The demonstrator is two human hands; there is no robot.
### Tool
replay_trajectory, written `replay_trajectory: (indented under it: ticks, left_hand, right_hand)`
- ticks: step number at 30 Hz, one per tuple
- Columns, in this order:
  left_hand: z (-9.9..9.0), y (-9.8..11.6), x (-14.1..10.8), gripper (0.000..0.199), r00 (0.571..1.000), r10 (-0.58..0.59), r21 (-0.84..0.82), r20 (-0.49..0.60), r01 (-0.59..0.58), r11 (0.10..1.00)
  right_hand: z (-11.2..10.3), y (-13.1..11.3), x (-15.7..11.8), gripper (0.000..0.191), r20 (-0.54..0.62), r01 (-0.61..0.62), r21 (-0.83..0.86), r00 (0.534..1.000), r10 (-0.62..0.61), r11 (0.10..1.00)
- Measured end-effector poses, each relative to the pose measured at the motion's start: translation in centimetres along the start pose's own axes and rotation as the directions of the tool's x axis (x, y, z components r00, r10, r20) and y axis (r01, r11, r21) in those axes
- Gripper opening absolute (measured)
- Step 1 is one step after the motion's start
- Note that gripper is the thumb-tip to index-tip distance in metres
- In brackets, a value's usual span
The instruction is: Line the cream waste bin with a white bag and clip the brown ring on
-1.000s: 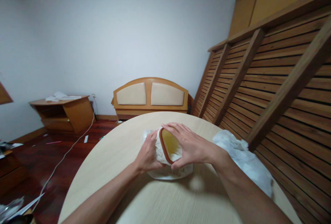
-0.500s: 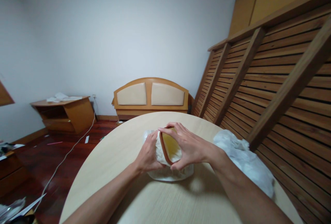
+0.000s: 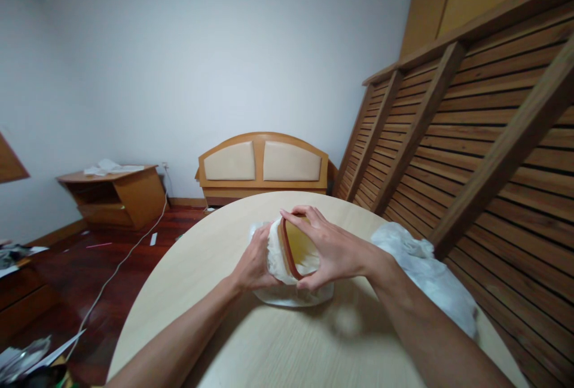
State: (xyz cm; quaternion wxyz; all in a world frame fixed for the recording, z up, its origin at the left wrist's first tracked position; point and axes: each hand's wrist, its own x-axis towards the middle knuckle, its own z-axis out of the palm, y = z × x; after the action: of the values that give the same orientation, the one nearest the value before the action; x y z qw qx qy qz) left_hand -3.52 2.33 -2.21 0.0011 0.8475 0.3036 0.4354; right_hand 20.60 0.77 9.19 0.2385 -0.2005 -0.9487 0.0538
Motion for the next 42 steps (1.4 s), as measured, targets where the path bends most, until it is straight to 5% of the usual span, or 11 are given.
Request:
replay_trajectory:
  ticks: [7,10,13,16,22,28,31,36,42]
  left_hand:
    - [-0.2,-0.3,0.0,0.11,0.998,-0.051,0.068,-0.044,0.054,0.996]
    - [-0.2,-1.0,0.0,0.1,0.986,-0.125,0.09,-0.113,0.136,0.987]
    - [-0.1,-1.9,0.0,0.091,0.926,-0.309,0.031,-0.217,0.323,0.946]
    - [0.2,-2.9,-0.1,0.093,0.851,-0.462,-0.161,-0.251,0.433,0.887]
    - [0.7,-4.4,-0.5,0.094,0.772,-0.598,-0.408,-0.216,0.485,0.774]
    - [0.7,-5.0,-1.0,0.096,0.789,-0.591,-0.434,-0.167,0.48,0.763]
    - [0.5,-4.9,-1.1,0.1,0.803,-0.581,-0.456,-0.133,0.471,0.755]
    - [0.2,-4.0,-0.8,0.102,0.832,-0.547,-0.497,-0.09,0.438,0.749]
    - [-0.1,-2.1,-0.1,0.097,0.88,-0.474,-0.534,0.026,0.413,0.738]
  right_hand:
    - [-2.0,0.5,-0.8,0.124,-0.1,-0.03,-0.003,0.995,0.029,1.0]
    - [-2.7,1.7,-1.8,0.117,-0.081,-0.16,-0.058,0.985,0.156,0.985]
    - [-2.3,3.3,-2.7,0.107,0.006,-0.334,-0.095,0.942,0.336,0.938]
    - [-0.9,4.8,-3.2,0.102,0.137,-0.507,-0.118,0.843,0.52,0.854]
    - [2.7,6.8,-3.3,0.115,0.339,-0.722,-0.33,0.51,0.79,0.608]
    - [4.5,8.6,-4.1,0.112,0.357,-0.753,-0.415,0.382,0.852,0.511]
    - [4.6,9.2,-4.5,0.114,0.38,-0.761,-0.358,0.411,0.829,0.541]
    - [5.0,10.4,-4.7,0.067,0.292,-0.691,-0.194,0.637,0.714,0.696]
    - [6.8,11.7,-4.8,0.039,0.173,-0.648,-0.056,0.743,0.646,0.76]
